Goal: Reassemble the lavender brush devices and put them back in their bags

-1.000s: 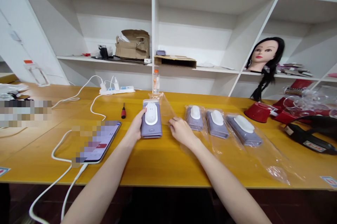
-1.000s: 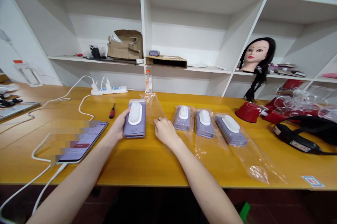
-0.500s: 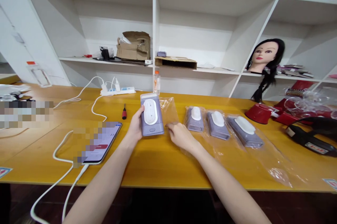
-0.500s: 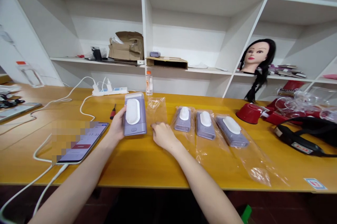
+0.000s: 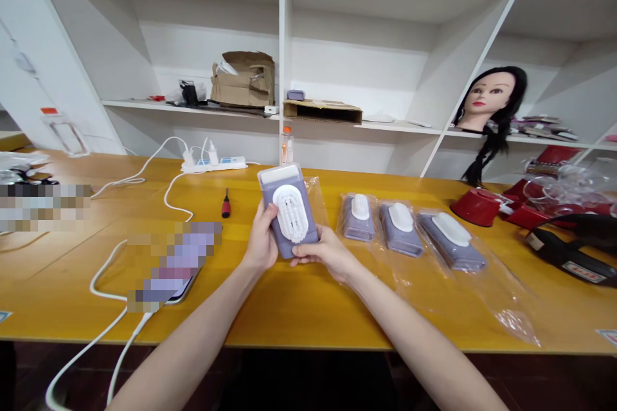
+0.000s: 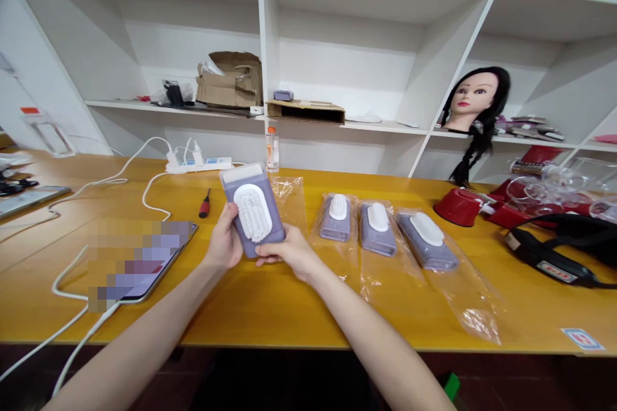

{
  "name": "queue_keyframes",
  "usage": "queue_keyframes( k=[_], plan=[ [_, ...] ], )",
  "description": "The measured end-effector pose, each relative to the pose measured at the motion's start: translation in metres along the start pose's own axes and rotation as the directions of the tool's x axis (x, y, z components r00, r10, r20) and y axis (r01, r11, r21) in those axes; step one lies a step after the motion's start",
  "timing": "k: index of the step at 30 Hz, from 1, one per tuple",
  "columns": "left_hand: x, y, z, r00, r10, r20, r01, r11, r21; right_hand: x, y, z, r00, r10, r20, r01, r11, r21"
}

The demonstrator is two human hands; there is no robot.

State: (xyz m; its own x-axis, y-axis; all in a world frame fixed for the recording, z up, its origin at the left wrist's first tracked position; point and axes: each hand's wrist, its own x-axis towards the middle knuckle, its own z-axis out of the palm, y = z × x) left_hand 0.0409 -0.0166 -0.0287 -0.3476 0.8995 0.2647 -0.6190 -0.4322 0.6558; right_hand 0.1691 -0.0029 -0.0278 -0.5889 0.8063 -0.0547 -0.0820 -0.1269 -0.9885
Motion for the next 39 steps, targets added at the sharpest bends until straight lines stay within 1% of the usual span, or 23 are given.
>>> queue_keyframes(
  k=[1,3,8,11,13,16,18,19,22,24,26,28,31,36,39],
  plan=[
    [-0.002,-0.001,0.0,1.0,0.015,0.014,-0.015,1.0,0.019,0.0,0.001,-0.001,1.0,0.021,0.0,-0.021,1.0,-0.004],
    [-0.003,-0.002,0.001,0.999,0.014,0.03,-0.016,0.999,0.047,0.001,0.002,-0.003,1.0,0.019,-0.01,-0.019,1.0,-0.019],
    [-0.002,-0.005,-0.001,0.998,0.012,-0.067,-0.008,0.999,0.053,0.004,0.007,0.004,0.994,-0.101,-0.029,0.102,0.994,0.035],
    [-0.001,-0.005,-0.002,0.998,0.022,-0.063,-0.019,0.999,0.042,0.004,0.009,0.007,0.989,-0.142,-0.043,0.144,0.988,0.049],
    [-0.001,-0.004,-0.002,0.999,0.024,-0.038,-0.022,0.999,0.041,0.004,0.009,0.005,0.992,-0.124,-0.035,0.125,0.992,0.022],
    [-0.002,-0.003,0.0,1.0,0.012,0.024,-0.014,0.998,0.056,0.004,0.006,-0.001,0.999,-0.054,0.001,0.054,0.997,-0.049],
    [-0.002,-0.002,0.001,0.999,0.013,0.041,-0.015,0.999,0.052,0.004,0.005,-0.005,1.0,-0.008,0.019,0.009,0.998,-0.061],
    [-0.001,-0.002,0.001,1.0,0.014,0.027,-0.015,0.999,0.039,0.003,0.004,-0.006,1.0,0.014,0.022,-0.013,0.999,-0.052],
    [0.001,0.0,0.002,0.997,-0.017,-0.072,0.015,1.0,-0.027,0.001,0.006,-0.003,0.997,0.067,0.029,-0.066,0.997,-0.028],
    [0.003,0.001,0.002,0.991,-0.066,-0.115,0.059,0.996,-0.068,0.0,0.008,0.002,0.999,0.038,0.007,-0.038,0.999,0.001],
    [0.004,0.002,0.003,0.986,-0.101,-0.13,0.089,0.992,-0.091,0.0,0.01,0.007,0.999,-0.034,-0.041,0.036,0.998,0.047],
    [0.004,0.003,0.005,0.983,-0.103,-0.153,0.09,0.992,-0.094,-0.001,0.011,0.011,0.992,-0.093,-0.087,0.1,0.992,0.08],
    [0.003,0.003,0.007,0.977,-0.105,-0.183,0.089,0.992,-0.094,-0.001,0.009,0.013,0.984,-0.127,-0.125,0.136,0.989,0.064],
    [0.001,0.003,0.008,0.974,-0.146,-0.172,0.12,0.981,-0.152,-0.002,0.006,0.011,0.982,-0.156,-0.101,0.162,0.986,0.047],
    [0.001,0.005,0.008,0.969,-0.199,-0.143,0.175,0.971,-0.164,-0.002,0.007,0.01,0.976,-0.197,-0.09,0.203,0.977,0.066]
  ],
)
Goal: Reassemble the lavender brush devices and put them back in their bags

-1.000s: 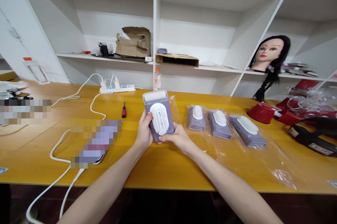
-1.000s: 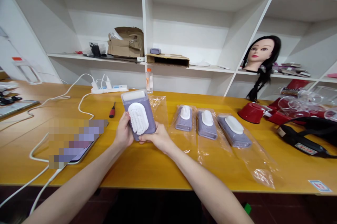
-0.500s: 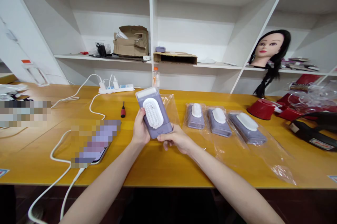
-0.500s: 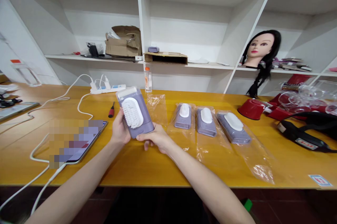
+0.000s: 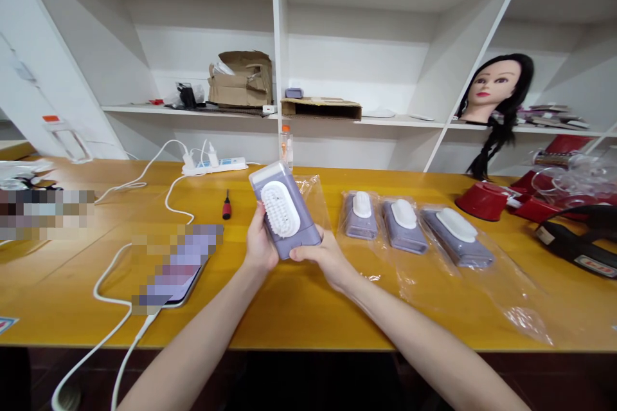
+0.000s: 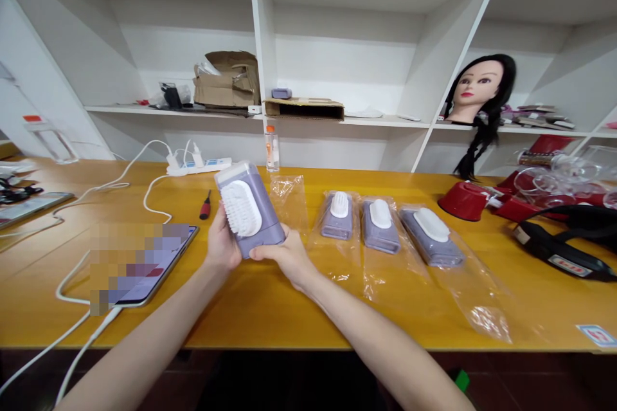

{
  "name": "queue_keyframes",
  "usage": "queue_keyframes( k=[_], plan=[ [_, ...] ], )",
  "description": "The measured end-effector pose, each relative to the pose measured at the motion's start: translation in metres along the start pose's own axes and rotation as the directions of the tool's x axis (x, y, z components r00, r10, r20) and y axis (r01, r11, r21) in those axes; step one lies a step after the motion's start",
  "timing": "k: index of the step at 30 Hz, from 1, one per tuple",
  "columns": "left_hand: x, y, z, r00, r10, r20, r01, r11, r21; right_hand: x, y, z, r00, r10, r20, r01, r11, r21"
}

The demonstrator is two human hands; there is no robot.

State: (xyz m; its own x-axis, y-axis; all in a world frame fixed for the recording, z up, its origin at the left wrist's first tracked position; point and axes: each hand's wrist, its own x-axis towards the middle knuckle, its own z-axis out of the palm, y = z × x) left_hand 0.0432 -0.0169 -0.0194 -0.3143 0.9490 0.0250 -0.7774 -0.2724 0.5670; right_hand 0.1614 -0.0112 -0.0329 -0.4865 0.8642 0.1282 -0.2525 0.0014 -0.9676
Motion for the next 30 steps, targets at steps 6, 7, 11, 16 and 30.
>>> queue_keyframes(
  k=[6,7,11,16,30],
  plan=[
    [0.006,0.003,-0.002,0.999,-0.034,0.017,0.033,0.998,0.059,-0.001,0.002,0.003,0.998,0.047,-0.036,-0.048,0.999,-0.015],
    [0.007,0.003,-0.002,0.999,-0.028,0.032,0.026,0.997,0.075,-0.001,0.002,0.003,0.997,0.065,-0.049,-0.066,0.998,-0.013],
    [0.005,0.002,-0.005,0.992,0.017,0.126,-0.036,0.988,0.149,0.004,0.004,-0.001,0.994,0.044,-0.097,-0.043,0.999,0.01],
    [-0.006,-0.001,-0.009,0.958,-0.196,0.209,0.091,0.901,0.425,0.009,-0.002,-0.017,0.999,-0.029,-0.021,0.027,0.996,-0.087],
    [-0.001,-0.003,-0.015,0.941,-0.26,0.215,0.102,0.827,0.554,0.002,-0.022,-0.04,0.986,-0.006,0.167,0.132,0.645,-0.753]
  ],
)
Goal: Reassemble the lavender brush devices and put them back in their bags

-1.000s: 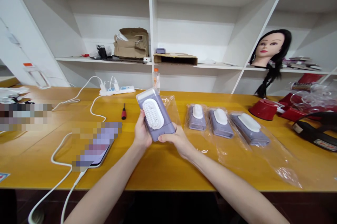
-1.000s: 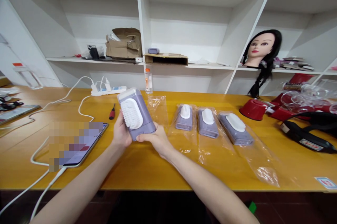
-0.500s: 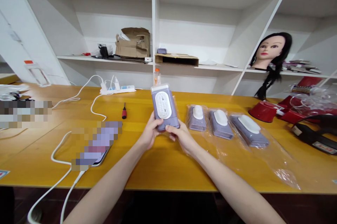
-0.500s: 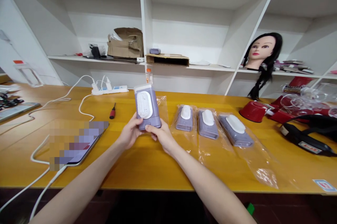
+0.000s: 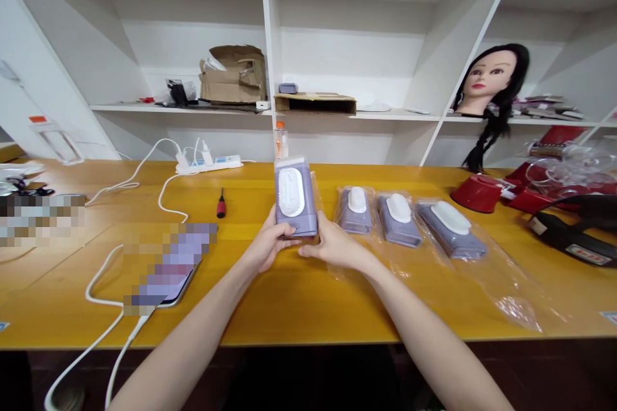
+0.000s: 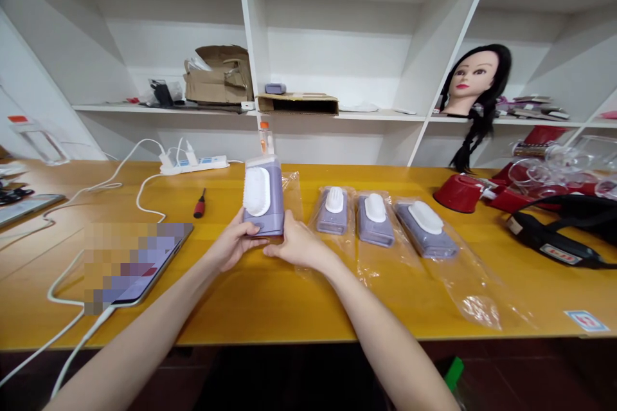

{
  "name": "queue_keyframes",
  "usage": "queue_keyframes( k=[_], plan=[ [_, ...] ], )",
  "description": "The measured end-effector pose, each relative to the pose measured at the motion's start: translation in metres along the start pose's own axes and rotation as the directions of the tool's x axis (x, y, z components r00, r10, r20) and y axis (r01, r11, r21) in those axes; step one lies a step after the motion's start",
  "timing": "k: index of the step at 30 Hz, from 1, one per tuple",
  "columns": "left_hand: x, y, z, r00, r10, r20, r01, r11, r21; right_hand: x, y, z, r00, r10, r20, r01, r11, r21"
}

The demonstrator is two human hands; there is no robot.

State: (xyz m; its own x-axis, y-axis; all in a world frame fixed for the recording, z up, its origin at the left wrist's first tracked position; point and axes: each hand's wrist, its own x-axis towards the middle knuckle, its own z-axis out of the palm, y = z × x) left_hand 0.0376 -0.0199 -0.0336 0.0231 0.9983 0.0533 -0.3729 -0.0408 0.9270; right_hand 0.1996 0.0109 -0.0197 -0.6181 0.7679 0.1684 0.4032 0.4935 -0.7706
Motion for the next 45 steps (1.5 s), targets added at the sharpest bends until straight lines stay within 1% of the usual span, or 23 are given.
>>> queue_keyframes(
  k=[2,3,4,6,8,13,17,23,26,29,31,33,35,37,39,42,45],
  plan=[
    [0.0,-0.002,0.001,0.999,0.04,-0.018,-0.04,0.999,-0.017,-0.001,-0.005,-0.005,0.996,0.002,0.09,-0.022,0.976,0.217],
    [0.0,-0.003,0.002,0.999,0.048,-0.016,-0.048,0.999,-0.024,-0.002,-0.007,-0.007,0.99,0.02,0.142,-0.065,0.946,0.318],
    [0.0,-0.004,0.003,0.999,0.049,-0.009,-0.05,0.998,-0.027,-0.003,-0.009,-0.009,0.98,0.045,0.192,-0.119,0.91,0.397],
    [-0.001,-0.005,0.005,0.999,0.055,0.001,-0.055,0.998,-0.02,-0.004,-0.013,-0.01,0.958,0.095,0.269,-0.219,0.85,0.479],
    [-0.001,-0.007,0.005,0.997,0.079,-0.003,-0.079,0.997,0.002,-0.005,-0.014,-0.009,0.947,0.118,0.298,-0.262,0.821,0.507],
    [0.003,-0.015,0.004,0.985,0.173,-0.011,-0.172,0.983,0.063,-0.005,-0.016,-0.001,0.941,0.18,0.287,-0.312,0.79,0.528],
    [0.004,-0.019,0.004,0.983,0.185,-0.013,-0.184,0.981,0.058,-0.005,-0.018,0.001,0.937,0.21,0.279,-0.331,0.79,0.517],
    [0.003,-0.022,0.006,0.977,0.209,-0.039,-0.207,0.976,0.064,-0.006,-0.021,0.004,0.941,0.22,0.256,-0.324,0.801,0.504],
    [0.002,-0.021,0.007,0.981,0.186,-0.056,-0.183,0.982,0.051,-0.007,-0.021,0.004,0.941,0.227,0.252,-0.326,0.812,0.484],
    [0.0,-0.017,0.005,0.993,0.111,-0.026,-0.111,0.994,0.02,-0.007,-0.019,0.0,0.944,0.206,0.259,-0.306,0.84,0.449],
    [-0.001,-0.015,0.003,0.998,0.055,0.039,-0.055,0.998,0.005,-0.007,-0.016,-0.004,0.95,0.177,0.259,-0.274,0.867,0.415],
    [-0.001,-0.012,0.0,0.994,0.027,0.109,-0.027,1.0,-0.002,-0.007,-0.013,-0.007,0.96,0.134,0.246,-0.222,0.9,0.375],
    [0.0,-0.011,-0.002,0.989,0.046,0.142,-0.046,0.999,-0.005,-0.006,-0.009,-0.01,0.975,0.073,0.209,-0.142,0.932,0.334],
    [0.001,-0.011,-0.003,0.987,0.086,0.137,-0.087,0.996,0.0,-0.005,-0.006,-0.013,0.986,0.003,0.167,-0.052,0.955,0.291],
    [0.002,-0.011,-0.002,0.985,0.12,0.126,-0.122,0.992,0.009,-0.005,-0.004,-0.015,0.987,-0.051,0.15,0.012,0.967,0.255],
    [0.003,-0.011,-0.001,0.983,0.137,0.124,-0.139,0.99,0.011,-0.004,-0.001,-0.016,0.981,-0.083,0.178,0.037,0.968,0.246],
    [0.003,-0.01,0.001,0.985,0.151,0.084,-0.152,0.988,0.008,-0.005,-0.001,-0.014,0.977,-0.089,0.195,0.032,0.961,0.275]
  ],
)
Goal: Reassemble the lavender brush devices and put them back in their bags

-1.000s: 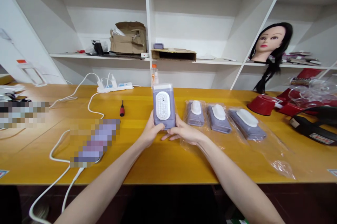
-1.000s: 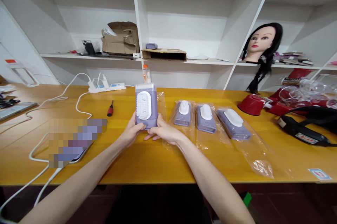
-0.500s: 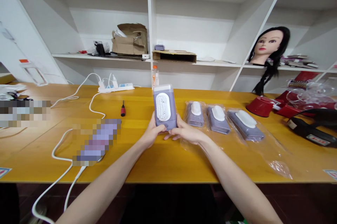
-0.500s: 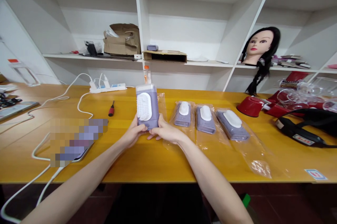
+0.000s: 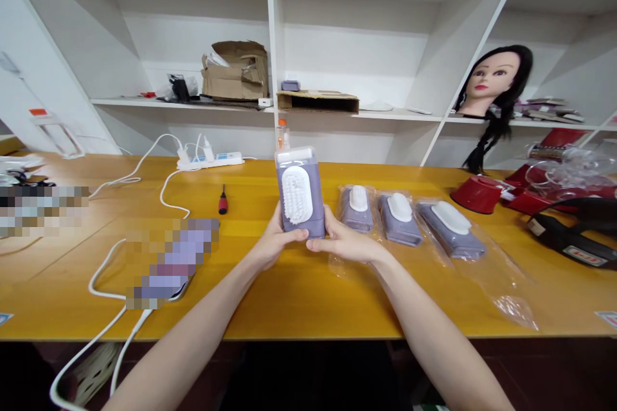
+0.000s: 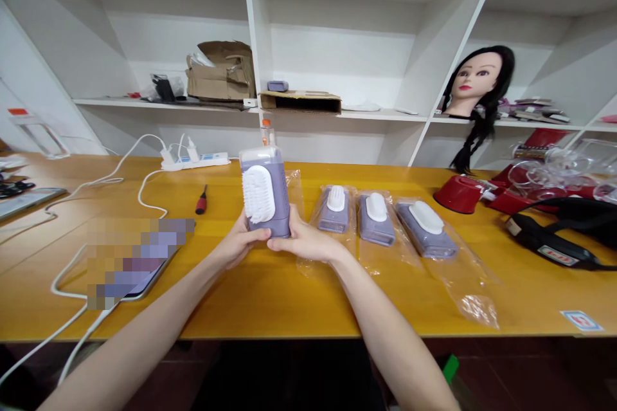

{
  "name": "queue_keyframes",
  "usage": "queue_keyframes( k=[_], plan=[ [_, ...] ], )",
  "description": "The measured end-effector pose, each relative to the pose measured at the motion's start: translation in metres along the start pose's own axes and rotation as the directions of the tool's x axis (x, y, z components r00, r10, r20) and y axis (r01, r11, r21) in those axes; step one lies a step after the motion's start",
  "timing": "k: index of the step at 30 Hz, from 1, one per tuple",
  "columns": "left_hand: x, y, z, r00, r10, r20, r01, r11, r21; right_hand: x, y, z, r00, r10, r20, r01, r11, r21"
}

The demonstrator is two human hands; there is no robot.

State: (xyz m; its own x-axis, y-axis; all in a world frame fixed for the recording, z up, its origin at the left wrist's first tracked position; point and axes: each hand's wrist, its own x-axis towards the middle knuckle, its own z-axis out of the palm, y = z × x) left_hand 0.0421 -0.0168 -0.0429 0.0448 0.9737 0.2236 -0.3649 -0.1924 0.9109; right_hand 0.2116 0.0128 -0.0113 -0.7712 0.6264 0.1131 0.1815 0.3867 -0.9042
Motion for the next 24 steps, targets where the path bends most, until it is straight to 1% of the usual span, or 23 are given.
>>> queue_keyframes(
  k=[3,6,8,10,11,12,14,15,17,18,20,21,23,24],
  plan=[
    [0.0,0.001,0.001,0.998,0.043,-0.04,-0.043,0.999,0.02,0.001,0.0,0.004,1.0,0.009,-0.009,-0.009,1.0,0.028],
    [0.0,0.004,0.002,0.995,0.092,-0.038,-0.09,0.995,0.041,0.0,-0.004,0.005,0.999,0.028,-0.019,-0.027,0.998,0.053],
    [0.0,0.005,0.002,0.996,0.087,-0.022,-0.086,0.995,0.042,-0.002,-0.009,0.001,0.999,0.036,-0.008,-0.034,0.992,0.118],
    [-0.003,0.006,0.001,1.0,0.011,0.02,-0.011,1.0,0.017,-0.004,-0.014,-0.006,0.998,0.055,-0.034,-0.045,0.969,0.242],
    [-0.004,0.005,0.001,0.997,-0.054,0.06,0.055,0.998,-0.006,-0.004,-0.016,-0.009,0.994,0.067,-0.083,-0.038,0.949,0.312],
    [-0.007,0.003,0.001,0.985,-0.13,0.115,0.134,0.99,-0.032,-0.004,-0.017,-0.012,0.985,0.082,-0.154,-0.018,0.926,0.376],
    [-0.011,-0.002,0.001,0.931,-0.265,0.251,0.294,0.952,-0.084,-0.003,-0.016,-0.015,0.947,0.113,-0.3,0.042,0.884,0.466],
    [-0.014,-0.005,0.002,0.897,-0.305,0.319,0.354,0.929,-0.107,-0.002,-0.014,-0.015,0.928,0.122,-0.352,0.077,0.862,0.501],
    [-0.017,-0.01,0.003,0.843,-0.336,0.419,0.428,0.892,-0.145,0.001,-0.011,-0.012,0.902,0.133,-0.41,0.139,0.81,0.569],
    [-0.018,-0.01,0.004,0.83,-0.342,0.44,0.447,0.881,-0.158,0.003,-0.01,-0.009,0.891,0.136,-0.432,0.169,0.784,0.597],
    [-0.017,-0.009,0.006,0.829,-0.366,0.422,0.468,0.868,-0.166,0.008,-0.008,-0.004,0.859,0.143,-0.491,0.227,0.754,0.616],
    [-0.016,-0.007,0.007,0.831,-0.386,0.4,0.477,0.865,-0.158,0.01,-0.008,-0.001,0.838,0.157,-0.523,0.239,0.756,0.61],
    [-0.014,-0.003,0.008,0.838,-0.423,0.344,0.486,0.866,-0.118,0.013,-0.008,0.001,0.787,0.211,-0.58,0.223,0.779,0.586],
    [-0.013,-0.001,0.009,0.848,-0.431,0.307,0.476,0.875,-0.086,0.015,-0.008,0.001,0.755,0.244,-0.609,0.206,0.793,0.573]
  ],
)
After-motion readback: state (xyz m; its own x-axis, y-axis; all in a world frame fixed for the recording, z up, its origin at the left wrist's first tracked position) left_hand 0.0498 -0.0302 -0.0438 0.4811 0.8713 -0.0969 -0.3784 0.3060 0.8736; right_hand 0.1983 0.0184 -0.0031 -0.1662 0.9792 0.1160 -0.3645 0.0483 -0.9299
